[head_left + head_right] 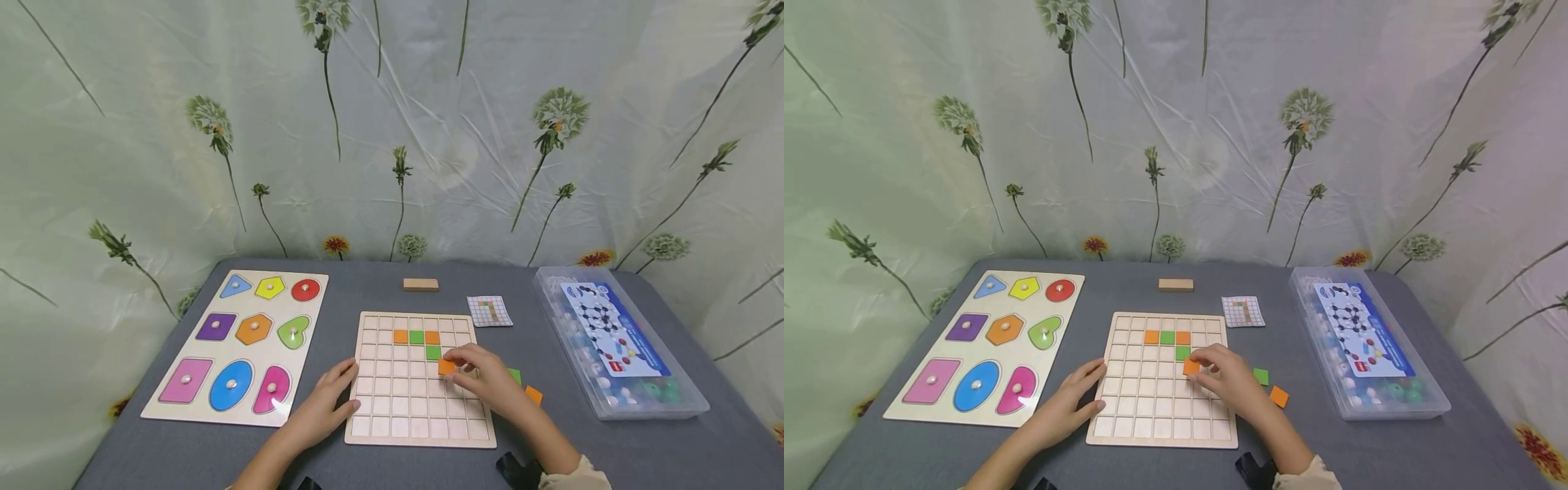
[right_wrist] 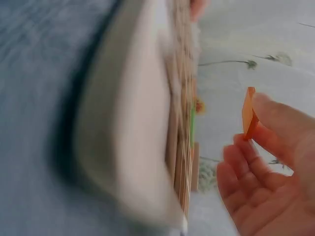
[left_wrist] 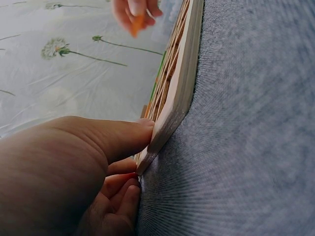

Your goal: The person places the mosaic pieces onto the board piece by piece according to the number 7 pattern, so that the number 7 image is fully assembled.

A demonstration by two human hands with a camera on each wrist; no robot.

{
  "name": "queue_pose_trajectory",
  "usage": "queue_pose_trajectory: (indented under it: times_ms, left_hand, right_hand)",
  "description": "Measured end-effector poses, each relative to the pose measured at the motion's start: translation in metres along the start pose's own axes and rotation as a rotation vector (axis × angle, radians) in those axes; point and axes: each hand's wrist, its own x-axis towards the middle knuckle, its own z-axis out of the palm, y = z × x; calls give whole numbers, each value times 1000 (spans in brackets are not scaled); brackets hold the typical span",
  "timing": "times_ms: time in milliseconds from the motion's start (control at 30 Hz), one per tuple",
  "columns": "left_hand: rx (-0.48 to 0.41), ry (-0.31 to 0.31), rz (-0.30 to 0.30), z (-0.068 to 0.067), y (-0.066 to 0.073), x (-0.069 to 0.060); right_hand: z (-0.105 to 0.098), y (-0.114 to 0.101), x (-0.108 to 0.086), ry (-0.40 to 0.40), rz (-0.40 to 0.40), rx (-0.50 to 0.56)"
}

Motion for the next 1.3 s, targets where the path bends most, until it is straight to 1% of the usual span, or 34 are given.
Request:
queue_pose_trajectory:
  times_ms: [67,167,267,433,600,700,767,900,1067,1200,1300]
  left_hand:
    - [-3,-1,0,0,0,0]
    - [-13,-10,-12,0,1,0]
    - [-18,-13,-18,-1,2,0]
    - [-1,5,6,-1,2,0]
    - [1,5,5,-1,1,1]
    - [-1,8,5,-1,1,1]
    - [2,12,8,-1,1,2]
    - [11,14,15,-1,1,1]
    - [16,14,14,0,0,1]
    - [18,11,10,0,0,1]
    - [15,10,10,0,0,1]
  right_hand:
    - [9,4,5,-5,22,-4]
    - [19,11,9,-8,54,-39]
    - [26,13,11,6,61,-81]
    - [28,11,11,17,79,-80]
    - [28,11,11,47,107,-60]
    - [28,12,11,53,96,-67]
    - [27,11,11,40,85,-64]
    - [21,10,11,17,72,-41]
    - [0,6,6,22,47,-39]
    - [-21,8,-5,51,83,-85]
    - [-34,17,-16,77,114,-126]
